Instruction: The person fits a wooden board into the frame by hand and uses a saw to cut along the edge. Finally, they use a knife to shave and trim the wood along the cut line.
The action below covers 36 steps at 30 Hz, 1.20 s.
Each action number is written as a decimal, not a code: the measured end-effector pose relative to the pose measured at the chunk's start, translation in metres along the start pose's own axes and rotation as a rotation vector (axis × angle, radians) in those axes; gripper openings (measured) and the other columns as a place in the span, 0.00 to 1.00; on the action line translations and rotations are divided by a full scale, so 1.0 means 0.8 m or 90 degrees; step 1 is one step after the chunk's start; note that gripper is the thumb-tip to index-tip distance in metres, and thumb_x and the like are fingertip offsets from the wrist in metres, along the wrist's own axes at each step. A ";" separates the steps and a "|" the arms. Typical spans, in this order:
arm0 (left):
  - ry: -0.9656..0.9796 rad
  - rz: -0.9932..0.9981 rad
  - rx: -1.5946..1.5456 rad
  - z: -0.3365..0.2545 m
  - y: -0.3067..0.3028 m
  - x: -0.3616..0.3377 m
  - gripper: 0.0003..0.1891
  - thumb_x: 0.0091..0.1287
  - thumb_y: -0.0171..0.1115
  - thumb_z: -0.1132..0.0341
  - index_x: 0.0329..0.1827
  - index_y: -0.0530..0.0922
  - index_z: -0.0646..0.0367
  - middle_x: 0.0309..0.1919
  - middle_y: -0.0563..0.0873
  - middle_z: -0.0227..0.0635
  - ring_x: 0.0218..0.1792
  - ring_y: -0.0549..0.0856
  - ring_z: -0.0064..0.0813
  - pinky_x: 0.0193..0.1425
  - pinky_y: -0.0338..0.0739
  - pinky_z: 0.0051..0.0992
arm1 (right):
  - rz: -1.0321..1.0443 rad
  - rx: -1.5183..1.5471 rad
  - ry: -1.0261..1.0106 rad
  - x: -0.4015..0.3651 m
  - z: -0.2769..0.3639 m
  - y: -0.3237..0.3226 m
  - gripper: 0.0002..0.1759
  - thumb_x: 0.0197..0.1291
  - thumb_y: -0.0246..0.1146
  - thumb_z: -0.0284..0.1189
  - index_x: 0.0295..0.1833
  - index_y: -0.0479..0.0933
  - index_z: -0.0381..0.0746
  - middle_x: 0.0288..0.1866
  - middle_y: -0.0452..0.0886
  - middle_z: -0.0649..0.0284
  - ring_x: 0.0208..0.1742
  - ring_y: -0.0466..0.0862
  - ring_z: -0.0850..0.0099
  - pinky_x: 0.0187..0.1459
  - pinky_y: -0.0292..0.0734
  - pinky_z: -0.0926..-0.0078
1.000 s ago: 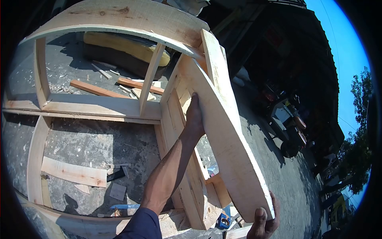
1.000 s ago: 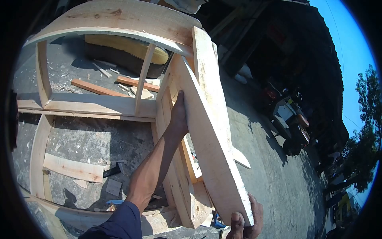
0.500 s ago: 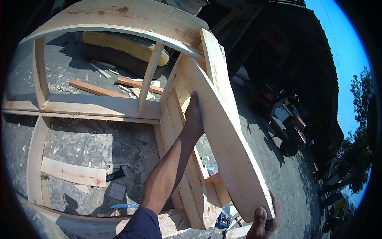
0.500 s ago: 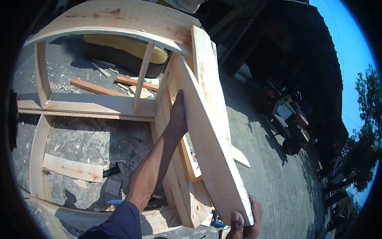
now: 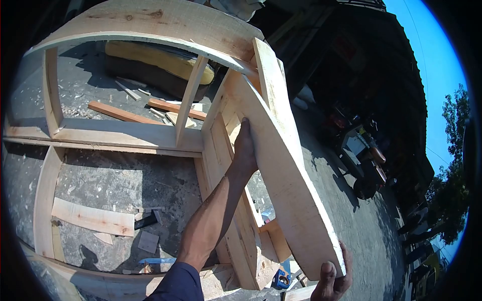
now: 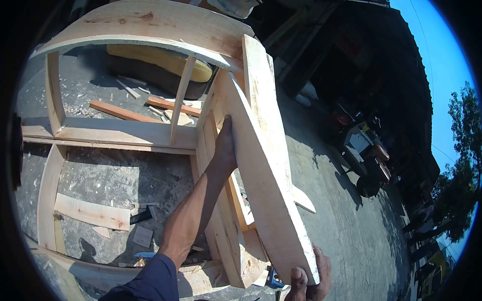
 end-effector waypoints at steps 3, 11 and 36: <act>0.002 -0.010 0.011 0.000 0.001 0.000 0.30 0.78 0.36 0.44 0.70 0.63 0.59 0.57 0.76 0.43 0.59 0.78 0.34 0.63 0.75 0.35 | 0.017 0.042 -0.021 -0.002 0.001 0.002 0.07 0.69 0.57 0.24 0.48 0.79 0.37 0.47 0.85 0.56 0.51 0.83 0.66 0.69 0.65 0.47; -0.005 -0.011 0.018 -0.003 -0.001 -0.005 0.30 0.78 0.36 0.44 0.71 0.62 0.59 0.57 0.75 0.43 0.60 0.78 0.33 0.63 0.76 0.34 | -0.006 -0.225 -0.030 0.021 0.022 0.044 0.11 0.67 0.59 0.28 0.51 0.77 0.33 0.45 0.84 0.54 0.48 0.83 0.64 0.62 0.69 0.52; -0.009 0.070 0.028 0.009 -0.054 -0.017 0.29 0.75 0.47 0.43 0.64 0.72 0.59 0.49 0.82 0.39 0.51 0.83 0.30 0.57 0.80 0.31 | 0.063 -0.557 -0.142 0.027 0.046 0.126 0.29 0.62 0.66 0.39 0.56 0.73 0.24 0.41 0.81 0.47 0.40 0.82 0.59 0.44 0.78 0.64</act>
Point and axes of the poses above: each hand's wrist, its own x-axis towards the middle knuckle, its own y-axis out of the palm, z = x × y, the point moved 4 cm from there along x, towards the middle knuckle
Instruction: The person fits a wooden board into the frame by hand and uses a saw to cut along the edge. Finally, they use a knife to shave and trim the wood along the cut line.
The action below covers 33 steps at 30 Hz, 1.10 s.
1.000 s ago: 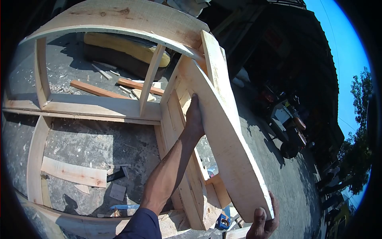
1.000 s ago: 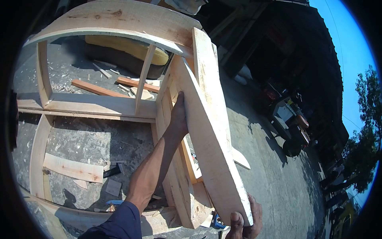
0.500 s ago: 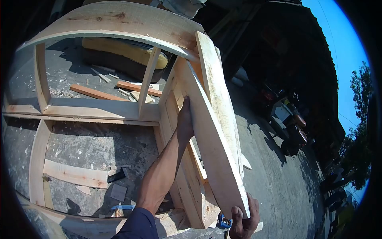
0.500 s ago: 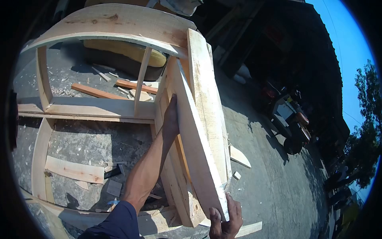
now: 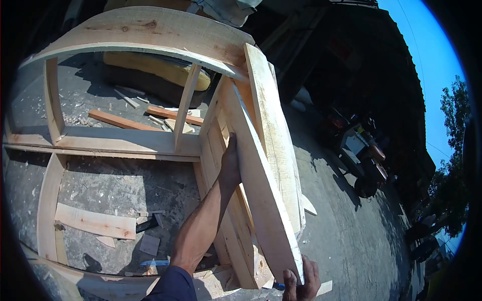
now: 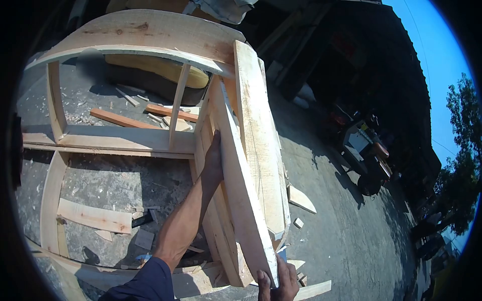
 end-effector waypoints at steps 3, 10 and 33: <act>0.004 -0.050 0.014 0.002 0.011 -0.013 0.30 0.75 0.47 0.42 0.65 0.71 0.60 0.50 0.82 0.40 0.52 0.83 0.31 0.58 0.79 0.31 | 0.026 0.009 -0.005 -0.013 -0.012 -0.010 0.28 0.62 0.66 0.39 0.56 0.73 0.24 0.42 0.81 0.47 0.39 0.82 0.59 0.44 0.78 0.64; -0.016 -0.020 0.032 0.001 0.026 -0.024 0.33 0.75 0.42 0.39 0.67 0.67 0.59 0.53 0.79 0.41 0.54 0.81 0.32 0.60 0.78 0.35 | 0.055 0.025 0.005 -0.024 -0.023 -0.022 0.28 0.62 0.66 0.38 0.56 0.74 0.24 0.42 0.81 0.47 0.39 0.82 0.59 0.44 0.78 0.64; -0.028 0.041 -0.020 0.013 0.026 -0.011 0.30 0.77 0.44 0.45 0.68 0.67 0.61 0.57 0.80 0.44 0.55 0.82 0.35 0.62 0.77 0.34 | 0.012 0.008 -0.039 -0.020 -0.001 -0.024 0.25 0.62 0.66 0.35 0.55 0.74 0.24 0.42 0.82 0.46 0.37 0.82 0.58 0.42 0.79 0.63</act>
Point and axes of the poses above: each hand's wrist, its own x-axis towards the middle knuckle, its own y-axis out of the palm, z = x × y, the point moved 4 cm from there along x, towards the middle knuckle
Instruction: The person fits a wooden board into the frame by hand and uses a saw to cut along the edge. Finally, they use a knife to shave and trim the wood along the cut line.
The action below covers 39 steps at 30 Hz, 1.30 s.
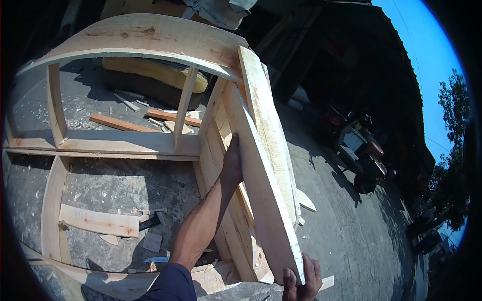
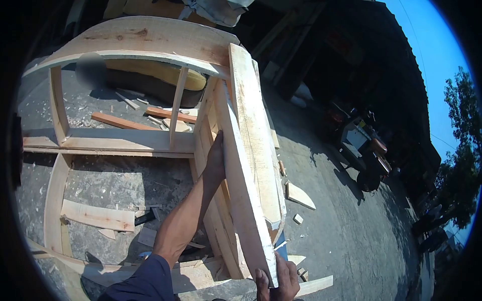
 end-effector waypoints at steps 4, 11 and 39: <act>0.005 -0.052 -0.018 -0.006 0.010 0.002 0.29 0.77 0.43 0.46 0.69 0.67 0.62 0.56 0.80 0.44 0.55 0.82 0.35 0.62 0.77 0.34 | -0.043 -0.003 -0.032 0.013 0.015 -0.014 0.25 0.62 0.66 0.35 0.55 0.74 0.24 0.42 0.83 0.46 0.36 0.82 0.58 0.42 0.79 0.63; 0.006 -0.101 -0.014 -0.013 0.033 0.016 0.27 0.78 0.40 0.47 0.67 0.68 0.61 0.55 0.79 0.44 0.57 0.80 0.37 0.62 0.76 0.38 | -0.119 0.044 0.041 0.018 -0.016 -0.042 0.18 0.64 0.64 0.31 0.53 0.76 0.29 0.46 0.84 0.49 0.43 0.83 0.59 0.54 0.71 0.55; -0.041 -0.073 0.084 -0.013 0.034 0.004 0.30 0.78 0.38 0.45 0.72 0.63 0.59 0.65 0.73 0.46 0.64 0.74 0.44 0.69 0.69 0.42 | -0.121 0.046 0.041 0.039 0.032 -0.034 0.21 0.57 0.65 0.30 0.54 0.76 0.30 0.38 0.79 0.50 0.36 0.81 0.60 0.40 0.74 0.65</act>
Point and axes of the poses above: each hand's wrist, its own x-axis towards the middle knuckle, its own y-axis out of the palm, z = x × y, the point moved 4 cm from there along x, towards the middle knuckle
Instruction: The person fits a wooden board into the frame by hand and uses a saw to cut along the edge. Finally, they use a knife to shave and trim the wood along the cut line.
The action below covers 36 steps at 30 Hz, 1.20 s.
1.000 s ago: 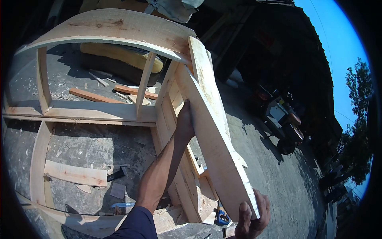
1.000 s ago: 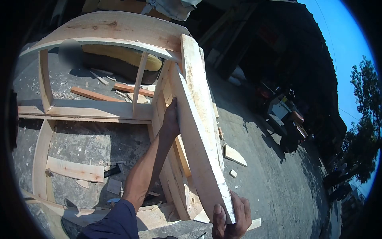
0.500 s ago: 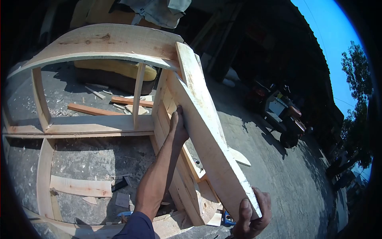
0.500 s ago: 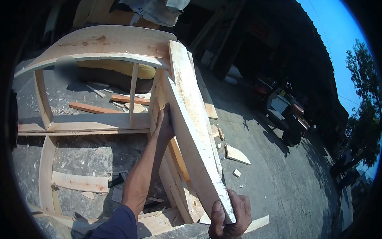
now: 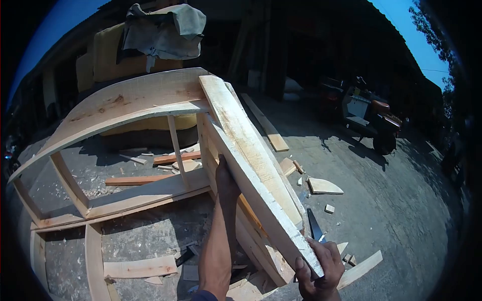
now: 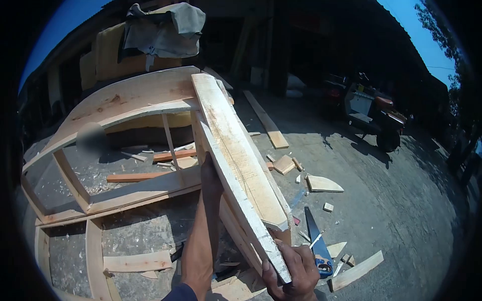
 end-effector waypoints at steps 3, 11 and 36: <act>0.001 -0.043 0.027 -0.001 -0.003 -0.004 0.30 0.78 0.37 0.45 0.72 0.63 0.58 0.64 0.73 0.47 0.64 0.74 0.45 0.68 0.70 0.42 | -0.016 -0.030 -0.025 0.003 0.003 0.003 0.20 0.55 0.67 0.29 0.52 0.78 0.30 0.36 0.80 0.49 0.33 0.83 0.59 0.35 0.78 0.67; -0.068 -0.080 0.047 0.006 -0.065 -0.010 0.31 0.76 0.41 0.43 0.70 0.66 0.57 0.64 0.74 0.46 0.63 0.75 0.43 0.67 0.70 0.42 | 0.323 -0.101 0.146 -0.019 0.004 0.021 0.19 0.59 0.66 0.31 0.52 0.77 0.31 0.37 0.83 0.48 0.35 0.85 0.52 0.40 0.81 0.61; -0.114 -0.218 0.172 0.032 -0.070 -0.008 0.31 0.73 0.49 0.42 0.68 0.70 0.58 0.61 0.78 0.43 0.61 0.76 0.41 0.67 0.68 0.41 | 0.447 -0.059 0.354 -0.094 -0.085 0.061 0.23 0.65 0.62 0.36 0.58 0.68 0.32 0.37 0.84 0.42 0.37 0.86 0.46 0.40 0.80 0.56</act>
Point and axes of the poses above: each hand's wrist, its own x-axis towards the middle knuckle, its own y-axis out of the palm, z = x × y, the point moved 4 cm from there along x, towards the middle knuckle
